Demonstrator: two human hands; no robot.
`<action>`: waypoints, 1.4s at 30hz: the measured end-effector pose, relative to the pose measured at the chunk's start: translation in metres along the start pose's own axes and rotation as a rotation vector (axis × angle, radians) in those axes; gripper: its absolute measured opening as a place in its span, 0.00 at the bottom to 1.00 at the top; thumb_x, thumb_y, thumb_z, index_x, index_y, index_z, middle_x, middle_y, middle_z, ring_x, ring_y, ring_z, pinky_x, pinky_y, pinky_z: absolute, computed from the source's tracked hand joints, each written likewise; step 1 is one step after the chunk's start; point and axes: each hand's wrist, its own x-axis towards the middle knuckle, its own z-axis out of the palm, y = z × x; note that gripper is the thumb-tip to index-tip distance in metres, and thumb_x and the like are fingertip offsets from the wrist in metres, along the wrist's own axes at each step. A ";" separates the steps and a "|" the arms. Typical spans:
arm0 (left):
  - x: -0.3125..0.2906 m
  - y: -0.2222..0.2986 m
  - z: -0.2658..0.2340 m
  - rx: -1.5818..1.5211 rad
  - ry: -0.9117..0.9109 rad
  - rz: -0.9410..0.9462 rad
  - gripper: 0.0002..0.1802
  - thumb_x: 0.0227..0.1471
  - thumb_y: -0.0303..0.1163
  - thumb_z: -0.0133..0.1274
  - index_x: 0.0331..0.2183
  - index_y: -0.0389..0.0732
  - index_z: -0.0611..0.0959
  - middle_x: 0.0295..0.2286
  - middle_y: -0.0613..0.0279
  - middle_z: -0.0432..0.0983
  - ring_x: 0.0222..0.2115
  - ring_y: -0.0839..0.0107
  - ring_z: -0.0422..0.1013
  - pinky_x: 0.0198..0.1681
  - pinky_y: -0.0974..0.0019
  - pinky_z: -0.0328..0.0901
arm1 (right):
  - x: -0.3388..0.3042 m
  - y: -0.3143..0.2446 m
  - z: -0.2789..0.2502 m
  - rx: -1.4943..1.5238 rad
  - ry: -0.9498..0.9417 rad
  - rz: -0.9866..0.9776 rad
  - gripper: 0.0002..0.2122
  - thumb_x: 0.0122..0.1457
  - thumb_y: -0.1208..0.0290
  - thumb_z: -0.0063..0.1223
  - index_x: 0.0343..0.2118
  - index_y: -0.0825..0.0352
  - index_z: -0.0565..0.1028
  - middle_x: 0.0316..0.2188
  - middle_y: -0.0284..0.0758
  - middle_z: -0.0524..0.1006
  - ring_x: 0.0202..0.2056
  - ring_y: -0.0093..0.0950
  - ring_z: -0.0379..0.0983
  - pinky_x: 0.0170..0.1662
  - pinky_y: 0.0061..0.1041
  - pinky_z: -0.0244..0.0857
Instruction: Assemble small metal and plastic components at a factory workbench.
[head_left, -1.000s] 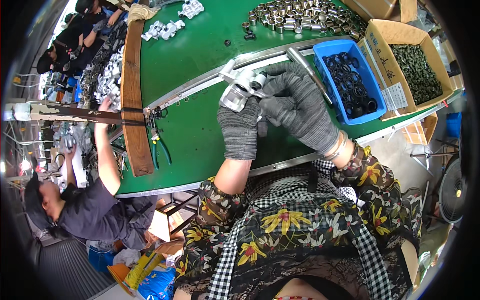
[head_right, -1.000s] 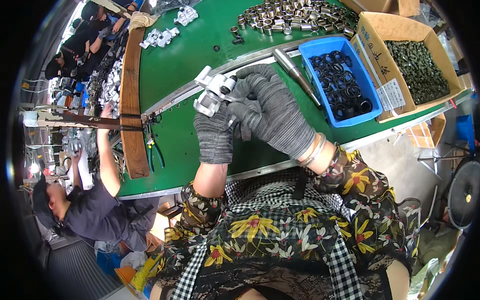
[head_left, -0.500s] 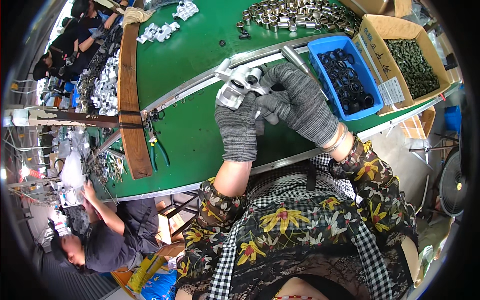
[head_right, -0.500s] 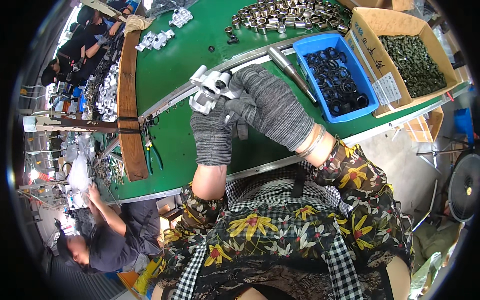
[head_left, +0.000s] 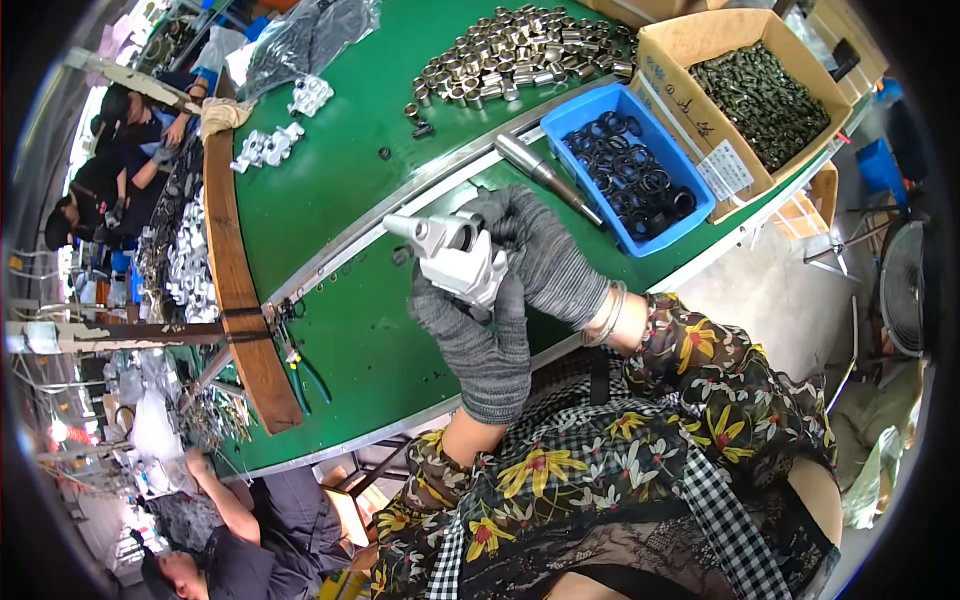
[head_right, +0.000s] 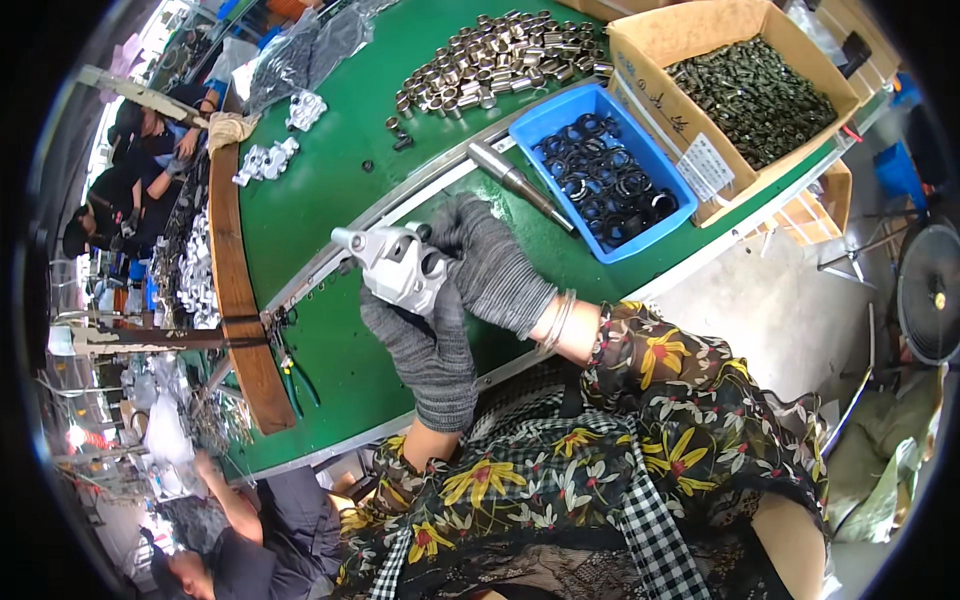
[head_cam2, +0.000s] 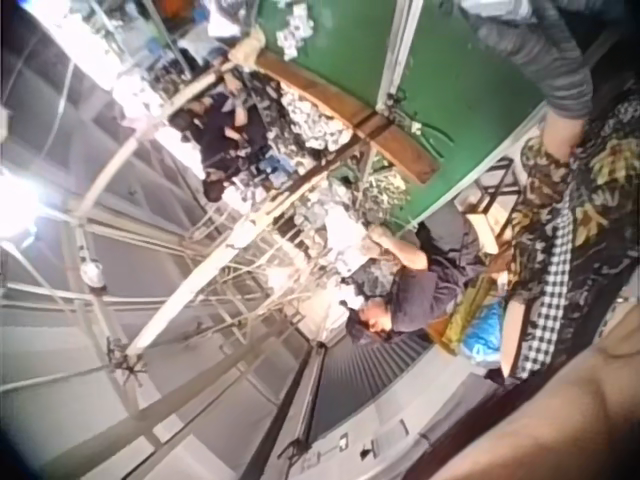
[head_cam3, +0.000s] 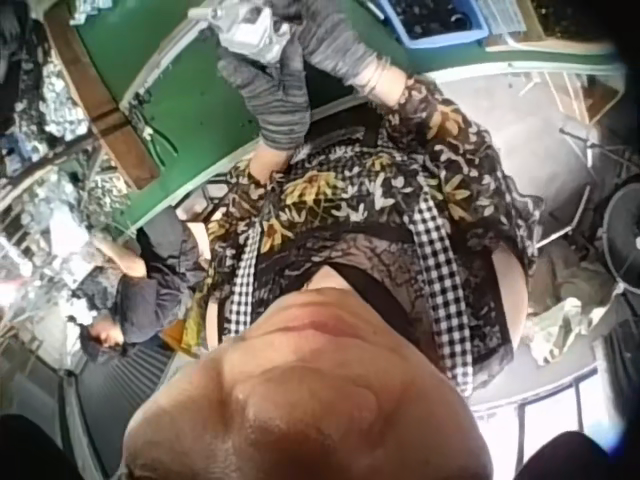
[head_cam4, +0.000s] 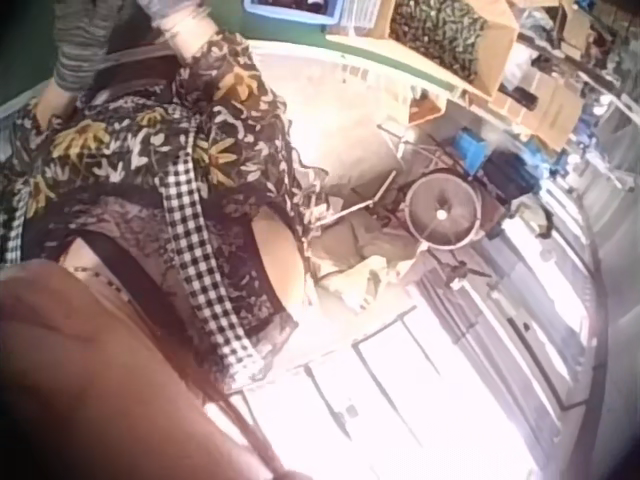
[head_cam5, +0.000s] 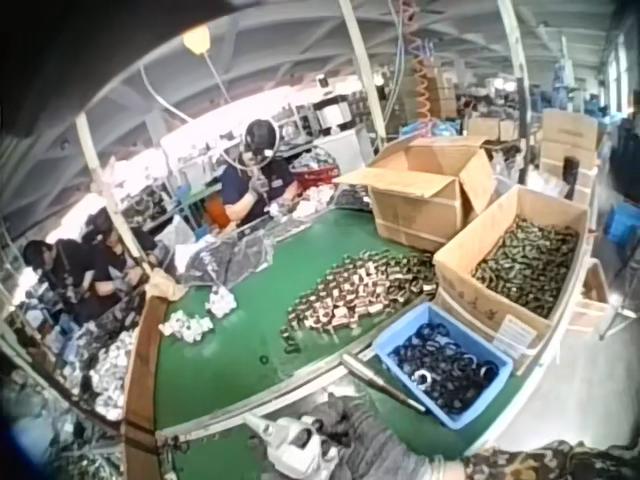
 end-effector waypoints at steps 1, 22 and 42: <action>-0.002 0.000 -0.002 -0.005 -0.005 0.004 0.39 0.51 0.38 0.60 0.56 0.30 0.59 0.49 0.49 0.63 0.50 0.61 0.64 0.56 0.57 0.56 | -0.003 -0.002 0.000 -0.003 0.005 -0.006 0.14 0.49 0.82 0.57 0.38 0.64 0.66 0.33 0.29 0.67 0.34 0.17 0.65 0.40 0.17 0.67; 0.046 -0.020 -0.025 0.386 -0.238 0.146 0.53 0.23 0.45 0.75 0.51 0.37 0.68 0.48 0.48 0.61 0.49 0.53 0.63 0.52 0.54 0.64 | 0.063 -0.001 -0.023 -0.925 -0.611 0.383 0.12 0.47 0.73 0.57 0.36 0.68 0.78 0.31 0.47 0.79 0.34 0.41 0.78 0.39 0.34 0.72; 0.037 -0.048 0.000 0.388 -0.202 -0.037 0.51 0.24 0.51 0.73 0.48 0.36 0.68 0.44 0.49 0.66 0.46 0.54 0.63 0.53 0.53 0.60 | 0.266 0.011 -0.055 -1.898 -0.124 0.070 0.12 0.57 0.75 0.48 0.42 0.67 0.78 0.43 0.48 0.77 0.45 0.42 0.75 0.48 0.37 0.71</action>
